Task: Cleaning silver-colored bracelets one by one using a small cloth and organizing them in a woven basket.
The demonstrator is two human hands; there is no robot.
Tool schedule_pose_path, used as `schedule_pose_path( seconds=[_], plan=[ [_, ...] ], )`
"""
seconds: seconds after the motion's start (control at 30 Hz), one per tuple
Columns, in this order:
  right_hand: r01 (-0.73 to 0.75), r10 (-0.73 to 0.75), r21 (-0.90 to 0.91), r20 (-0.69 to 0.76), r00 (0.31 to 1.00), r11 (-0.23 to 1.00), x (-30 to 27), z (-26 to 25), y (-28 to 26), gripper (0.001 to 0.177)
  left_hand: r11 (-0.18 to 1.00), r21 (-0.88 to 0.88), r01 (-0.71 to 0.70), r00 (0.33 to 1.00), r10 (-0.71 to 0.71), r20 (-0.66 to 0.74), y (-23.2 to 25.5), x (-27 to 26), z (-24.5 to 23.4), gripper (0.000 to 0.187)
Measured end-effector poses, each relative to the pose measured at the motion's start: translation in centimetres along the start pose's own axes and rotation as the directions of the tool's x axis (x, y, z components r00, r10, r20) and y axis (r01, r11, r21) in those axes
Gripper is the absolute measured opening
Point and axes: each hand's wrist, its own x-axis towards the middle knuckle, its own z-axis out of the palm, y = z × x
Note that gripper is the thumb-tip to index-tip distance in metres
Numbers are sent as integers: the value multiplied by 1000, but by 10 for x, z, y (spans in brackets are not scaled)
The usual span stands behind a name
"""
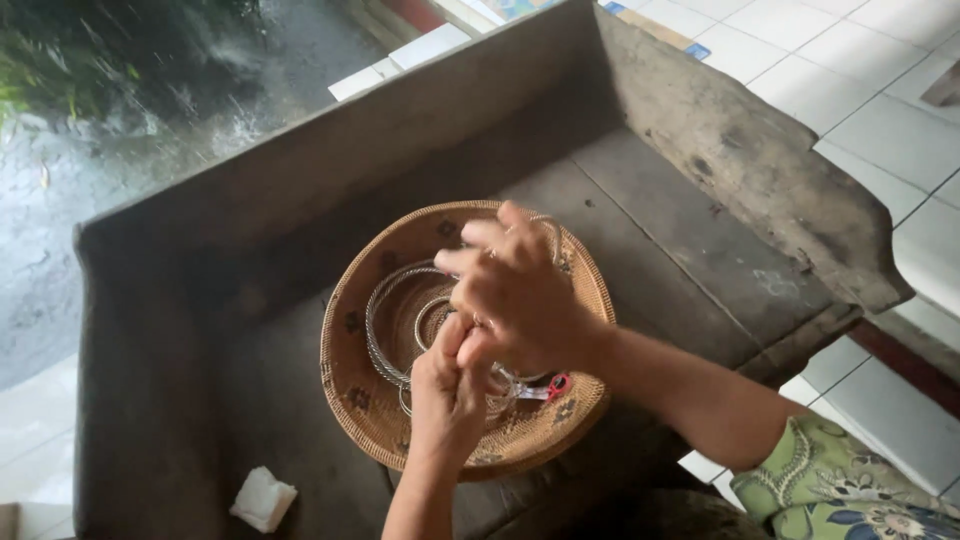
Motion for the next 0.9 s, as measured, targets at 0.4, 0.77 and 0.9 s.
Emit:
schedule_pose_path(
  seconds=[0.4, 0.77, 0.9],
  plan=[
    [-56, 124, 290, -222, 967, 955, 17, -12, 0, 57, 993, -42, 114, 992, -111, 57, 4, 2, 5, 32],
    [-284, 300, 182, -64, 952, 941, 1, -6, 33, 57, 996, -80, -47, 997, 52, 57, 1, 1, 12, 24],
    [-23, 24, 45, -10, 1000, 999, 9, -23, -17, 74, 991, 136, 13, 1000, -13, -3, -14, 0, 3, 24]
  ],
)
